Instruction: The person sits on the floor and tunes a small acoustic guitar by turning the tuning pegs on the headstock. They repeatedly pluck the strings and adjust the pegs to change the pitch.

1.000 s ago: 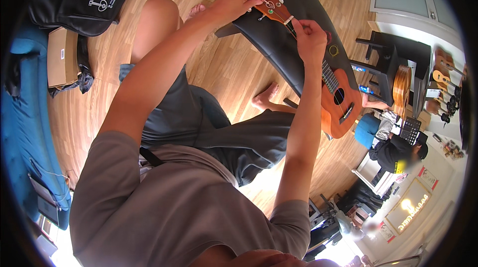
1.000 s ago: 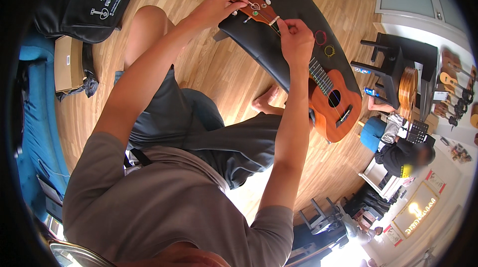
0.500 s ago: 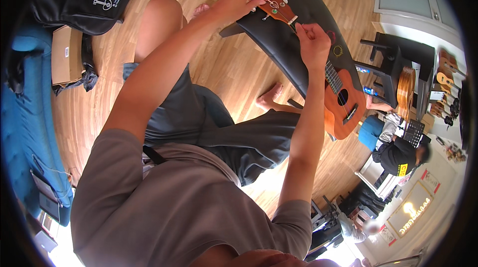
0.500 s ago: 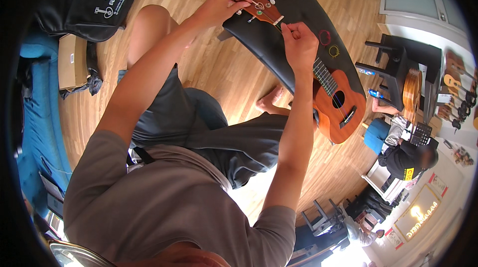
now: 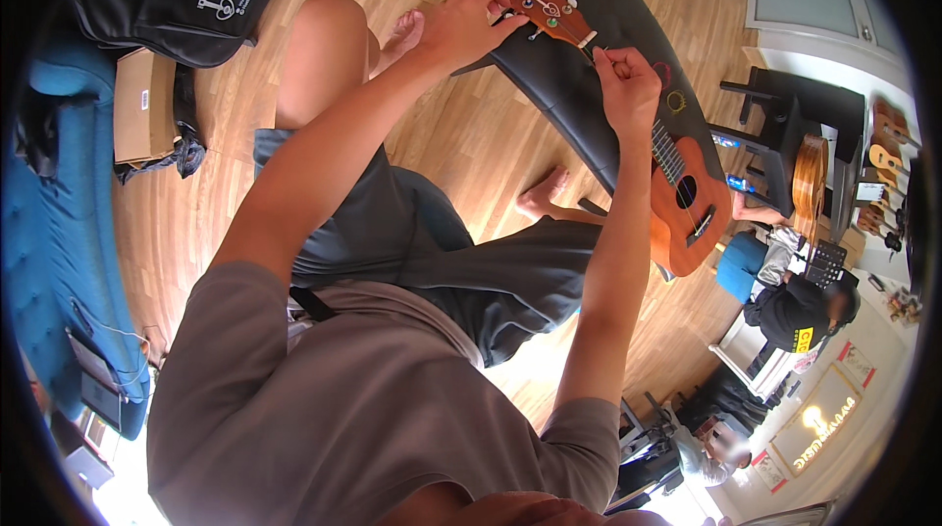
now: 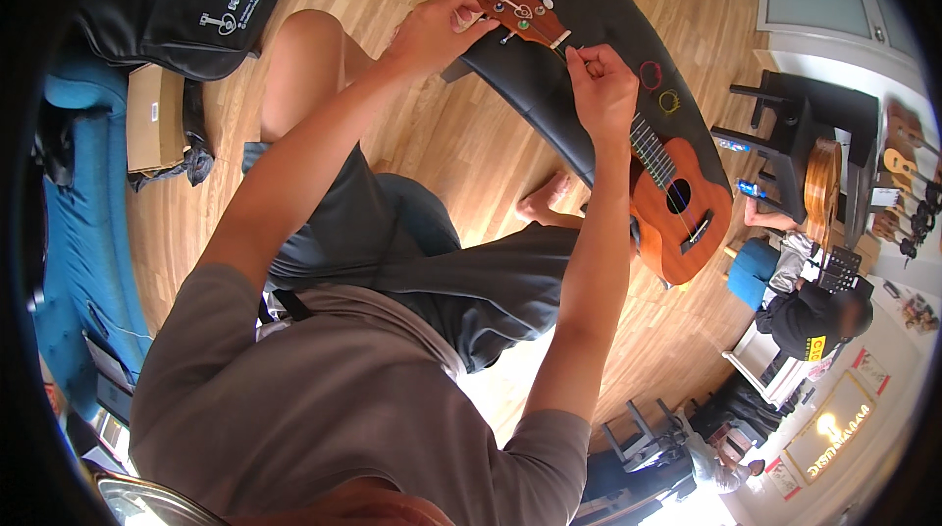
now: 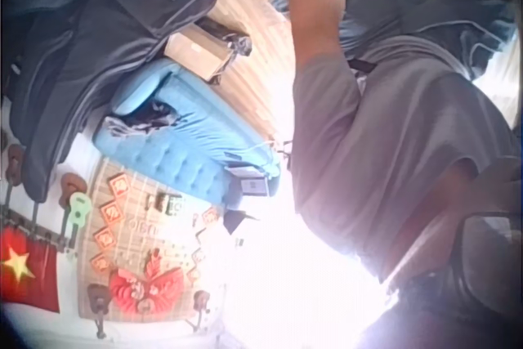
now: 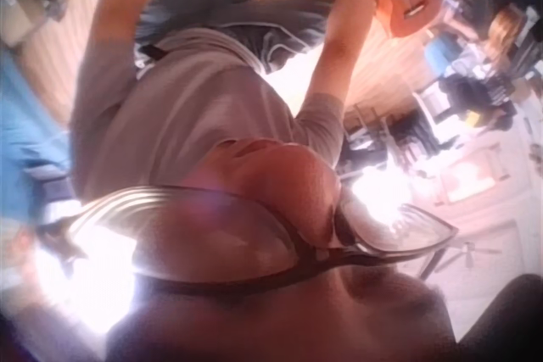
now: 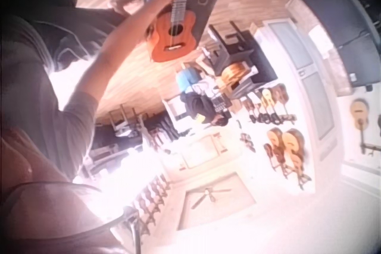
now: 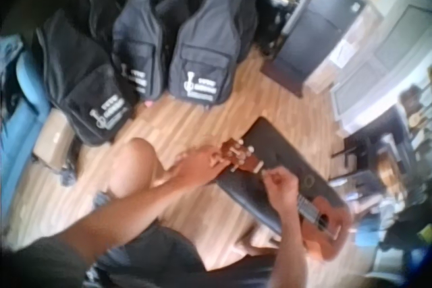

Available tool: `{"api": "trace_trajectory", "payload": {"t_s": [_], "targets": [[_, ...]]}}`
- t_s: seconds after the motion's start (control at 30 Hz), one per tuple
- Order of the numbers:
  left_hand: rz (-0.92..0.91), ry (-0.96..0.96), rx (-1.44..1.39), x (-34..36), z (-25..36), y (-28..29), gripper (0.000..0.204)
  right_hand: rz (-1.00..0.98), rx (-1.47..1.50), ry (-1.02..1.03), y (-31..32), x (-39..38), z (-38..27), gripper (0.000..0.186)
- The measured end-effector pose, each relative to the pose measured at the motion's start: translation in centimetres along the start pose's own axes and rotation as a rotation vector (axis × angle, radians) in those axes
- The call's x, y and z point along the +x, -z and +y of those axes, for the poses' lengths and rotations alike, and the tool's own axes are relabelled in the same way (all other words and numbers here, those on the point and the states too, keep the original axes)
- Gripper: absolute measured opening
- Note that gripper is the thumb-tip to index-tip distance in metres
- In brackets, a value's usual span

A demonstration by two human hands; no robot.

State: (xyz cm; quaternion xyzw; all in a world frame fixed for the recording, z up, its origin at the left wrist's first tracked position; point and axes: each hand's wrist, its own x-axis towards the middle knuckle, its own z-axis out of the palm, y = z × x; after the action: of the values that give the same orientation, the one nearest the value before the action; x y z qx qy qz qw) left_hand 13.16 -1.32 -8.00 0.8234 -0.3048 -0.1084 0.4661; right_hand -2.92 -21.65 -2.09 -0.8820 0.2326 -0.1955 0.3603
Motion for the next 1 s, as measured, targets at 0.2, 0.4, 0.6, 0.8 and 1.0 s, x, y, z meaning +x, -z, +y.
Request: {"api": "trace_trajectory", "payload": {"t_s": [0.2,0.4,0.6,0.8,1.0], "targets": [[-0.027,0.155,-0.028,0.1,-0.6,-1.0,0.037,0.031,0.011,0.046,-0.2,-0.4,-0.4,0.017],[0.045,-0.008,-0.020,-0.1,-1.8,-1.6,0.038,0.053,0.007,0.056,-0.2,-0.6,0.1,0.016],[-0.037,0.151,-0.109,0.0,-1.3,-1.5,0.035,0.084,0.038,0.019,-0.3,-0.7,0.3,0.016],[-0.137,0.310,-0.255,0.8,-2.1,-1.8,0.036,0.188,-0.228,0.037,-0.6,-0.9,-0.3,0.019],[-0.087,0.243,-0.324,1.3,-1.9,-2.4,0.048,0.184,-0.234,0.287,-0.4,-0.2,1.8,0.017]]}}
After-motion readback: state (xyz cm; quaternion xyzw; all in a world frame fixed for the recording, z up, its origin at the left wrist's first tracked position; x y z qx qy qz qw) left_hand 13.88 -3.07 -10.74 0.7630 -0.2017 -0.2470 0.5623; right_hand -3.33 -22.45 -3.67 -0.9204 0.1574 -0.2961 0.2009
